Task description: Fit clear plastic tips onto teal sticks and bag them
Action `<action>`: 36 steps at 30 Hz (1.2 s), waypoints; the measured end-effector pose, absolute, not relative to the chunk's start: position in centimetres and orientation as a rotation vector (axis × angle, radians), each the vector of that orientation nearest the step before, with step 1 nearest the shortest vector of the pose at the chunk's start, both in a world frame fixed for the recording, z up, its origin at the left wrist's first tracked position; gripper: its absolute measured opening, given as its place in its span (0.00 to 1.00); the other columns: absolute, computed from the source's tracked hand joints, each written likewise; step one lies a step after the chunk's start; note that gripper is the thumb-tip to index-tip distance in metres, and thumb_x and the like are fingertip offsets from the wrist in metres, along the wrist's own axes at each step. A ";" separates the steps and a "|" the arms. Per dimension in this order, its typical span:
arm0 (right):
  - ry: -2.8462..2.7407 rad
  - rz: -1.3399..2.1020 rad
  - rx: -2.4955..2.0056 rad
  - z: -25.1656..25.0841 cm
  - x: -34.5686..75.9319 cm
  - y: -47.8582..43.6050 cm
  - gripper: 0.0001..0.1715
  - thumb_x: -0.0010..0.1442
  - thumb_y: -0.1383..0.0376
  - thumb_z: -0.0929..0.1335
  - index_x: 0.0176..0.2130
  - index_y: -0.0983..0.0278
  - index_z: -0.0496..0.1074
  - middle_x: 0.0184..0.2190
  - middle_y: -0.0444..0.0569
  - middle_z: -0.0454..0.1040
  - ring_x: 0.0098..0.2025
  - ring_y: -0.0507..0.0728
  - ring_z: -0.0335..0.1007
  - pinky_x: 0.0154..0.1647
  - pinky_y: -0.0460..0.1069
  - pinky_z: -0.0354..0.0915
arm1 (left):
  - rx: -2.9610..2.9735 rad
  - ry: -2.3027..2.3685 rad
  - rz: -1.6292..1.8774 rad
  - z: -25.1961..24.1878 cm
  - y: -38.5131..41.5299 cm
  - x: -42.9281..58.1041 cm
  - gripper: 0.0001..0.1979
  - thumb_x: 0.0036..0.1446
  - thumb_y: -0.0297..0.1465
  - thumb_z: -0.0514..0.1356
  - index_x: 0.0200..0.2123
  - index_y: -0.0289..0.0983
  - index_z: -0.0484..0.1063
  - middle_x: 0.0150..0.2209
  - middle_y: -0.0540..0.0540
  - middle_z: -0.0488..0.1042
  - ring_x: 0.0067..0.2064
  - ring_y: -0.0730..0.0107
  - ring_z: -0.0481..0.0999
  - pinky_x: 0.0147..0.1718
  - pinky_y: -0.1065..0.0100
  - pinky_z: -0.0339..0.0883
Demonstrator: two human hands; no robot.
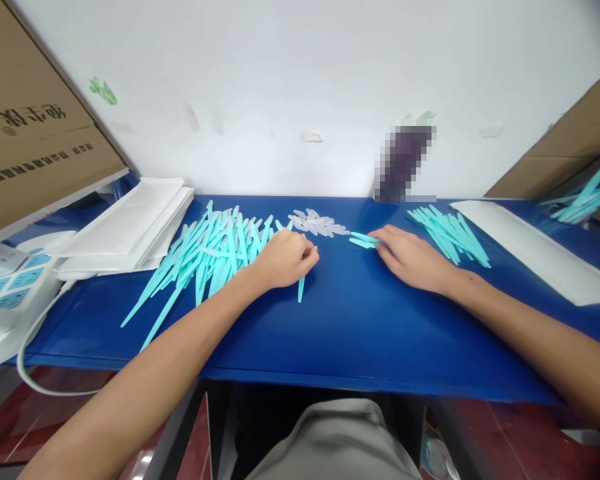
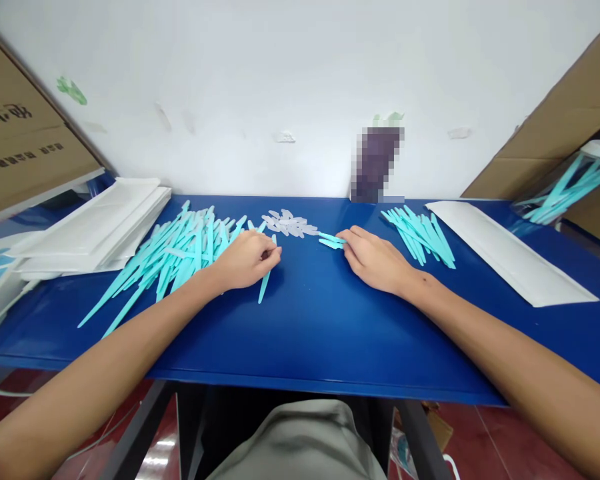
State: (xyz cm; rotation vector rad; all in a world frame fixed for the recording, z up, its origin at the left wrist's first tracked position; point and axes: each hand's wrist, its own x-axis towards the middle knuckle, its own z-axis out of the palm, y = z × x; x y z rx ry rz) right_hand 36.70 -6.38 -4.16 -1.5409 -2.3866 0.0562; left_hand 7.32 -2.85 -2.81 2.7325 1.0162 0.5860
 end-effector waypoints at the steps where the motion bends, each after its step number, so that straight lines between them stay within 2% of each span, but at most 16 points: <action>1: -2.387 0.057 -1.570 -4.2 36.6 -6.5 0.24 0.73 0.59 0.54 0.55 0.61 0.72 0.48 0.57 0.76 0.48 0.66 0.74 0.45 0.59 0.69 | 2.699 1.023 0.590 -2.8 -2.8 7.2 0.21 0.62 0.31 0.49 0.17 0.40 0.48 0.16 0.51 0.56 0.22 0.71 0.53 0.30 0.60 0.54; 3: -2.395 0.068 -1.589 -4.4 36.4 -6.6 0.24 0.73 0.59 0.54 0.56 0.61 0.71 0.49 0.57 0.76 0.49 0.66 0.74 0.45 0.59 0.69 | 2.698 1.014 0.601 -2.7 -2.7 7.0 0.21 0.62 0.31 0.49 0.17 0.41 0.47 0.16 0.50 0.56 0.25 0.68 0.58 0.31 0.60 0.55; 6: -2.384 0.069 -1.590 -4.4 36.3 -6.6 0.24 0.73 0.58 0.54 0.57 0.60 0.71 0.49 0.56 0.77 0.49 0.67 0.75 0.45 0.59 0.70 | 2.784 0.943 0.576 -2.3 -2.8 6.7 0.20 0.64 0.31 0.49 0.18 0.40 0.49 0.19 0.47 0.64 0.35 0.60 0.67 0.41 0.55 0.59; 9: -2.374 0.075 -1.612 -4.3 36.3 -6.6 0.25 0.74 0.58 0.54 0.57 0.60 0.71 0.49 0.56 0.77 0.49 0.67 0.75 0.46 0.59 0.70 | 2.845 0.887 0.538 -2.1 -3.3 6.9 0.20 0.66 0.30 0.48 0.20 0.38 0.53 0.25 0.44 0.70 0.42 0.57 0.69 0.47 0.50 0.57; 11: -2.379 0.084 -1.614 -4.3 36.4 -6.5 0.25 0.74 0.59 0.54 0.57 0.59 0.72 0.49 0.56 0.77 0.50 0.66 0.75 0.47 0.59 0.69 | 2.867 0.856 0.513 -2.1 -3.6 7.2 0.20 0.67 0.30 0.48 0.20 0.38 0.53 0.25 0.44 0.70 0.40 0.58 0.69 0.46 0.51 0.57; 15: -2.383 0.097 -1.577 -4.3 36.5 -6.4 0.25 0.74 0.59 0.54 0.58 0.58 0.72 0.50 0.55 0.77 0.51 0.67 0.75 0.47 0.60 0.69 | 2.887 0.837 0.472 -2.7 -3.8 7.6 0.23 0.71 0.32 0.46 0.20 0.39 0.55 0.21 0.47 0.65 0.29 0.65 0.66 0.40 0.57 0.60; 18: -2.390 0.125 -1.554 -4.4 36.6 -6.3 0.25 0.74 0.58 0.55 0.58 0.58 0.72 0.51 0.55 0.77 0.52 0.67 0.74 0.48 0.60 0.69 | 2.897 0.906 0.471 -3.1 -4.1 7.8 0.24 0.75 0.37 0.42 0.26 0.38 0.65 0.21 0.48 0.65 0.24 0.66 0.64 0.32 0.61 0.59; 19: -2.392 0.128 -1.546 -4.4 36.7 -6.3 0.25 0.74 0.58 0.55 0.58 0.58 0.72 0.51 0.55 0.77 0.52 0.67 0.75 0.48 0.60 0.69 | 2.919 0.900 0.498 -3.1 -4.2 7.9 0.24 0.75 0.37 0.41 0.31 0.37 0.69 0.24 0.46 0.69 0.24 0.66 0.65 0.30 0.62 0.58; 21: -2.392 0.124 -1.527 -4.4 36.7 -6.3 0.25 0.74 0.58 0.55 0.58 0.58 0.72 0.50 0.55 0.77 0.52 0.66 0.75 0.49 0.60 0.69 | 3.000 0.812 0.567 -3.0 -4.6 8.1 0.21 0.75 0.38 0.43 0.43 0.35 0.73 0.38 0.40 0.76 0.30 0.66 0.72 0.31 0.64 0.61; 23: -2.391 0.124 -1.517 -4.4 36.7 -6.3 0.25 0.73 0.58 0.55 0.58 0.58 0.72 0.50 0.55 0.77 0.51 0.66 0.75 0.49 0.60 0.70 | 3.098 0.707 0.593 -2.8 -4.7 8.3 0.19 0.74 0.38 0.47 0.50 0.35 0.74 0.53 0.34 0.74 0.43 0.61 0.76 0.38 0.64 0.66; 24: -2.391 0.129 -1.517 -4.3 36.6 -6.3 0.25 0.73 0.58 0.55 0.58 0.58 0.72 0.49 0.55 0.78 0.50 0.66 0.75 0.49 0.60 0.70 | 3.130 0.683 0.576 -2.7 -4.7 8.3 0.19 0.74 0.39 0.48 0.51 0.35 0.74 0.55 0.34 0.73 0.48 0.58 0.76 0.42 0.62 0.67; 26: -2.390 0.136 -1.524 -4.2 36.6 -6.3 0.25 0.73 0.58 0.55 0.57 0.59 0.73 0.49 0.56 0.78 0.49 0.66 0.76 0.48 0.61 0.70 | 3.138 0.709 0.499 -2.4 -4.2 8.1 0.20 0.73 0.41 0.49 0.47 0.35 0.77 0.51 0.36 0.77 0.51 0.54 0.76 0.47 0.59 0.67; 30: -2.395 0.137 -1.530 -3.9 36.5 -6.4 0.24 0.73 0.57 0.55 0.55 0.60 0.73 0.48 0.56 0.78 0.49 0.66 0.76 0.48 0.61 0.70 | 3.031 0.938 0.379 -1.8 -2.6 6.4 0.24 0.73 0.42 0.48 0.34 0.35 0.78 0.35 0.41 0.78 0.40 0.58 0.76 0.48 0.56 0.66; 33: -2.399 0.161 -1.528 -3.8 36.5 -6.5 0.24 0.73 0.57 0.55 0.55 0.61 0.73 0.49 0.57 0.77 0.50 0.66 0.75 0.49 0.61 0.70 | 2.952 1.089 0.449 -1.4 -1.7 4.9 0.24 0.71 0.41 0.49 0.29 0.36 0.76 0.34 0.41 0.78 0.42 0.57 0.76 0.57 0.50 0.61; 36: -2.392 0.167 -1.523 -3.9 36.5 -6.5 0.24 0.72 0.58 0.56 0.55 0.60 0.73 0.48 0.56 0.78 0.49 0.66 0.76 0.49 0.61 0.70 | 2.838 1.266 0.655 -0.8 -1.3 4.4 0.24 0.68 0.40 0.51 0.22 0.37 0.71 0.34 0.41 0.78 0.45 0.54 0.72 0.54 0.49 0.59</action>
